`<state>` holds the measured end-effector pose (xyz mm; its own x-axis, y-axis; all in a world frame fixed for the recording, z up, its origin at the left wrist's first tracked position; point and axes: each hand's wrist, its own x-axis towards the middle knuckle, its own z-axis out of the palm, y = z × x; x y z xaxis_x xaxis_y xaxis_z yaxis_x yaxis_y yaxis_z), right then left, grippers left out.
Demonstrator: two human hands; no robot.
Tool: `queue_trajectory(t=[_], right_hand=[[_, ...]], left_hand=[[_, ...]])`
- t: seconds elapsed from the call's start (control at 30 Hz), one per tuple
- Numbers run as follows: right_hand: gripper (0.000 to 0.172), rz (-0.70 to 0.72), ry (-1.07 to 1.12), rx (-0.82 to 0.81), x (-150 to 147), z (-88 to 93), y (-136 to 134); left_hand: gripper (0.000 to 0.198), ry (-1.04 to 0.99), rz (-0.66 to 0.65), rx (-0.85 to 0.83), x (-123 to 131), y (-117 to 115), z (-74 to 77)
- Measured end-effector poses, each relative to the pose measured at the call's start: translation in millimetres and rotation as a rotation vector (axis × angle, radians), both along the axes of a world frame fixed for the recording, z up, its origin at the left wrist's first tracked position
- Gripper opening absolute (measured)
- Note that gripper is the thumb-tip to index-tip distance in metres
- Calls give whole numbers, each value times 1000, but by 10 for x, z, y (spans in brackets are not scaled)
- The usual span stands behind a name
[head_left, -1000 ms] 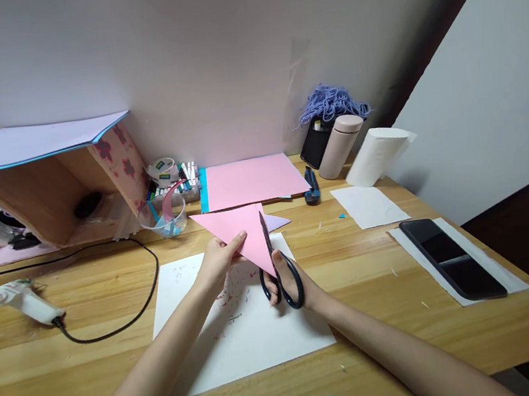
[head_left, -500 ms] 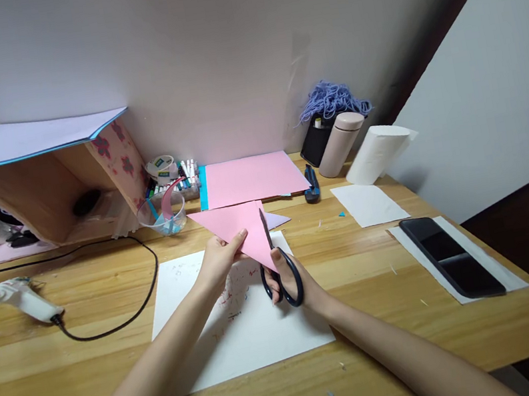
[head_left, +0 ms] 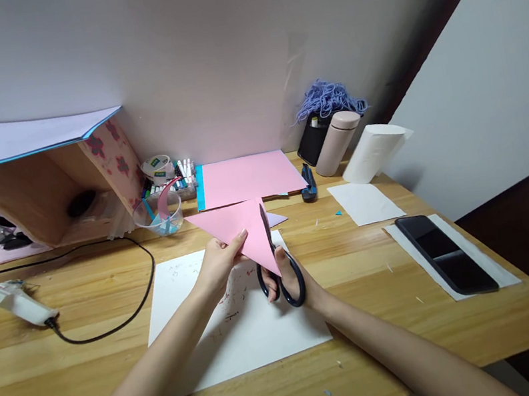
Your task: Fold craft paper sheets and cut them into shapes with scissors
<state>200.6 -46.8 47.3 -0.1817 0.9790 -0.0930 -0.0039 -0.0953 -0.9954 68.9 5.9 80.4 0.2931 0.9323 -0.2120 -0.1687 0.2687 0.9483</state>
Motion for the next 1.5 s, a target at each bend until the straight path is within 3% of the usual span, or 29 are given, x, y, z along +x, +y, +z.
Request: queue_trajectory(t=[0.5, 0.8, 1.0, 1.27, 1.5], right_hand=[[64, -42, -4, -41, 32, -57, 0], [72, -20, -24, 11, 44, 9, 8], [66, -58, -24, 31, 44, -64, -6], [72, -52, -33, 22, 42, 19, 11], [69, -83, -46, 51, 64, -30, 12]], left_hand=[[38, -6, 39, -21, 8, 11, 24], [38, 33, 2, 15, -14, 10, -20], [35, -6, -35, -4, -7, 9, -3], [37, 13, -65, -1, -18, 15, -43], [38, 40, -71, -1, -16, 9, -67]])
